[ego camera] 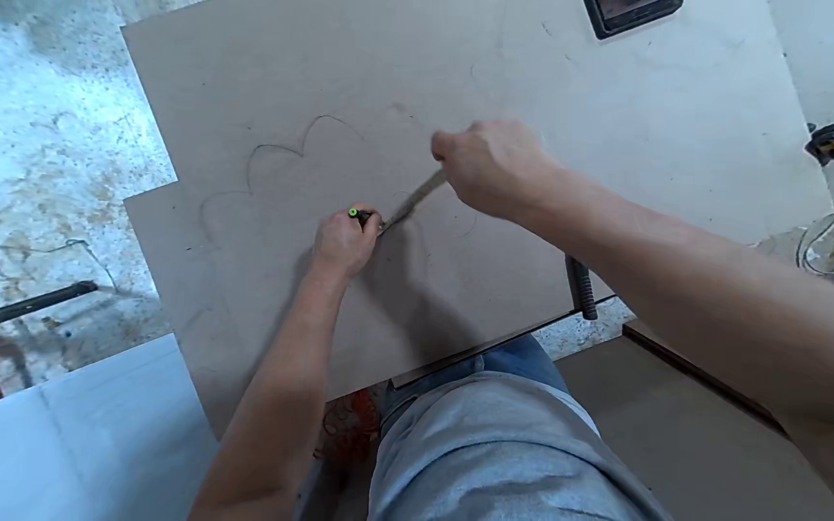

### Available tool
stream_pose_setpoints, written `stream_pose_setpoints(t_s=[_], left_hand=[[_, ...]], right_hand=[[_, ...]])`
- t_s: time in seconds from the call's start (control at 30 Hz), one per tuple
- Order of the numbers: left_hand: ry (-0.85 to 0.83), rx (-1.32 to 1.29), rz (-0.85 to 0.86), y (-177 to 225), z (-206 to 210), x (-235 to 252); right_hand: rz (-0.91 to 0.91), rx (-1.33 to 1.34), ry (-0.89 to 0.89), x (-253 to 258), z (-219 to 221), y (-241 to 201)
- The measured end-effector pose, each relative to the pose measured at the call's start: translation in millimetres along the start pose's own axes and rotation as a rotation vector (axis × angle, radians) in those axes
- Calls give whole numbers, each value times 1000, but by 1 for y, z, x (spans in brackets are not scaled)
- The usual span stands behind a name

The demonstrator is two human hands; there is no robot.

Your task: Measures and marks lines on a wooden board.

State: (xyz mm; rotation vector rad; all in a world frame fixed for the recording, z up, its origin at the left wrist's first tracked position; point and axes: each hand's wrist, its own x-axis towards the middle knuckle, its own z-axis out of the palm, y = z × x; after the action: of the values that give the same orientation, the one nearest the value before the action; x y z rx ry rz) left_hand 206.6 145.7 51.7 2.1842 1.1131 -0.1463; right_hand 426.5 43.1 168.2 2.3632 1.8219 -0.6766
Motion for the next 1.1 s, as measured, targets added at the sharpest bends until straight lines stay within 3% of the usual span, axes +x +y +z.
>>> stream_pose_setpoints(t_s=[0.23,0.43,0.53,0.73,0.93,1.1], left_hand=[[-145,94,87,1,-8,-7],[-248,197,138,2,-19,-7],[-290,252,158,1,-24,-3],[-281,299,200,-5,-29,-1],[-125,273,310,-18,-23,-14],[-90,259,332,-26,-27,-17]], right_hand=[[-63,312,-348,-90,44,-24],[-207,761,-579,-100,104,-95],[-357,802,-647,-97,131,-139],[-546,831,-659,-65,166,-207],[-765,816,-328,-14,183,-231],[-651,823,-206,17,161,-242]])
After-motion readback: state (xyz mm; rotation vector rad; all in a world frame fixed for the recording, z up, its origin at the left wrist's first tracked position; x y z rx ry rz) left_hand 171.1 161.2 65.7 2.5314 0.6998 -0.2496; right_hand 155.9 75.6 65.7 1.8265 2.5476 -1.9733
